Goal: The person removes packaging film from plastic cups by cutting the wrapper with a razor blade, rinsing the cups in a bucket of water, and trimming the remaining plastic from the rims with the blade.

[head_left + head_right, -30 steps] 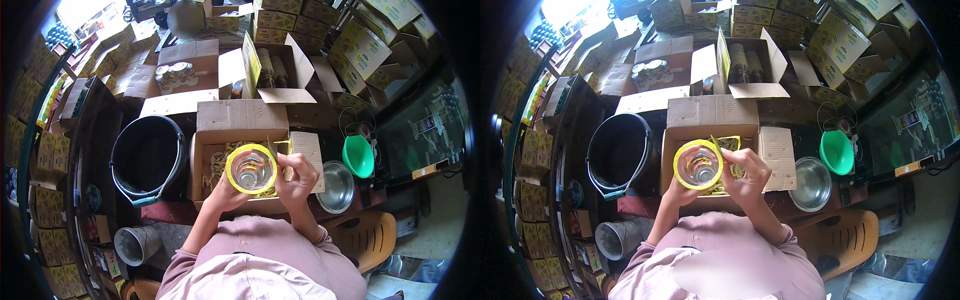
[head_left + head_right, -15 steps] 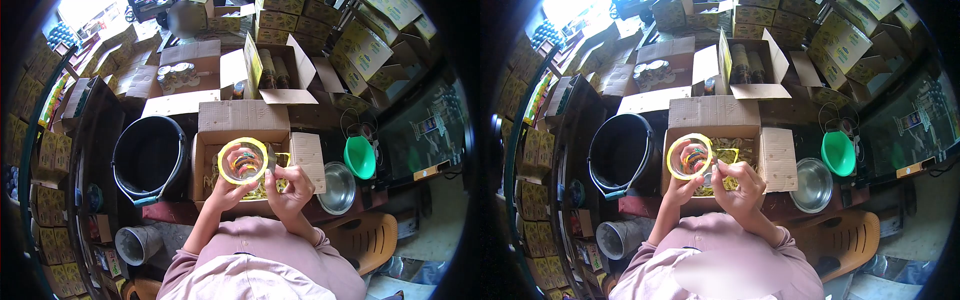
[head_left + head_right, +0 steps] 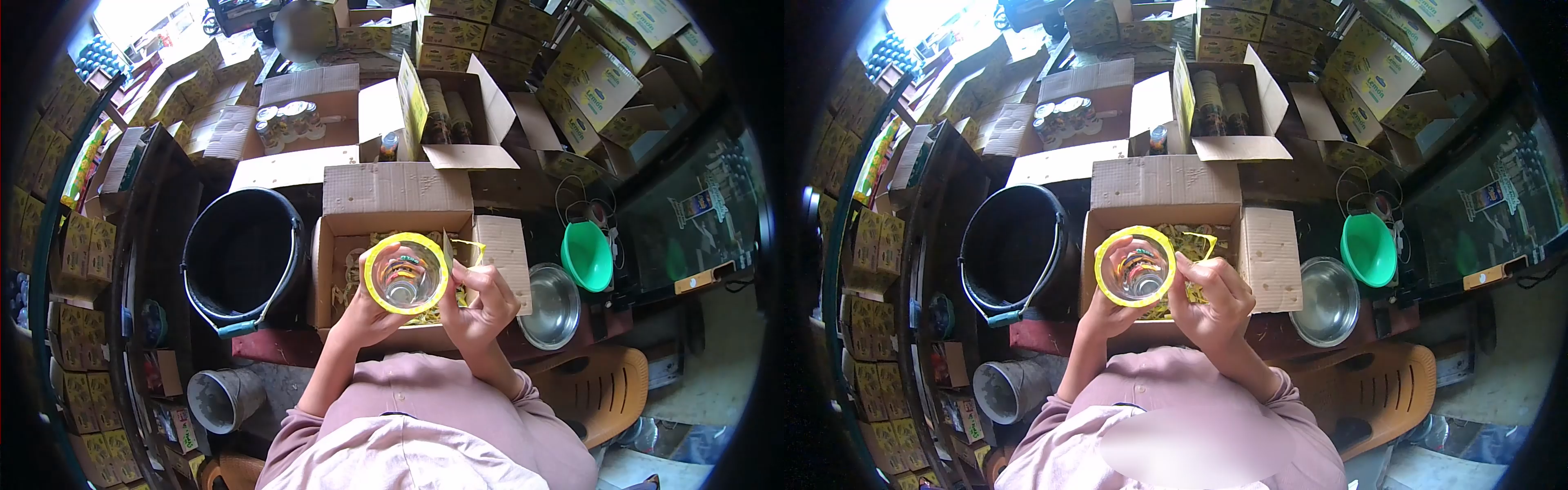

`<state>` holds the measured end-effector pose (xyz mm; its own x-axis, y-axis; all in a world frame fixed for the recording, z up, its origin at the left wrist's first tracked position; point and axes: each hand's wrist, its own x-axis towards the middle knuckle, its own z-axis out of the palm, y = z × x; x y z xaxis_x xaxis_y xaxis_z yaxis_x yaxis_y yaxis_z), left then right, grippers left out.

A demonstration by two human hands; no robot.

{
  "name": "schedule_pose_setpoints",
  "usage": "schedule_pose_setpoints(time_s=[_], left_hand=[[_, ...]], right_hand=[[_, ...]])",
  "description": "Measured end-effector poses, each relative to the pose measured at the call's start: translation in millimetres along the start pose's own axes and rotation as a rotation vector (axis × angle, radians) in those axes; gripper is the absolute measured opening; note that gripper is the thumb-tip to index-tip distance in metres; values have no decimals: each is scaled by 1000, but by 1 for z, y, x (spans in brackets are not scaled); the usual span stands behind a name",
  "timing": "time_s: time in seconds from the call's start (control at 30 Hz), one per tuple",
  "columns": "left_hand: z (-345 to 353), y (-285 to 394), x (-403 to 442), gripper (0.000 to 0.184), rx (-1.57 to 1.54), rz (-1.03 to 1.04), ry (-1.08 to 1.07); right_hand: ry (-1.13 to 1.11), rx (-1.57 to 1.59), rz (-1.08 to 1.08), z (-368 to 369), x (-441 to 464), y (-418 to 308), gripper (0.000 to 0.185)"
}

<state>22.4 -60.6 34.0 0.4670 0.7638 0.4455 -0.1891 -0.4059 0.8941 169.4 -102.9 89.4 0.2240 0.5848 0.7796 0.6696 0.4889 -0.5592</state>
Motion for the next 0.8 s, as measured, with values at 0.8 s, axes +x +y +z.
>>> schedule_pose_setpoints(time_s=[0.8], left_hand=[[-12, 7, 0, 72, -4, -65, -176]], right_hand=[[-34, 159, 7, -5, 5, 9, 20]])
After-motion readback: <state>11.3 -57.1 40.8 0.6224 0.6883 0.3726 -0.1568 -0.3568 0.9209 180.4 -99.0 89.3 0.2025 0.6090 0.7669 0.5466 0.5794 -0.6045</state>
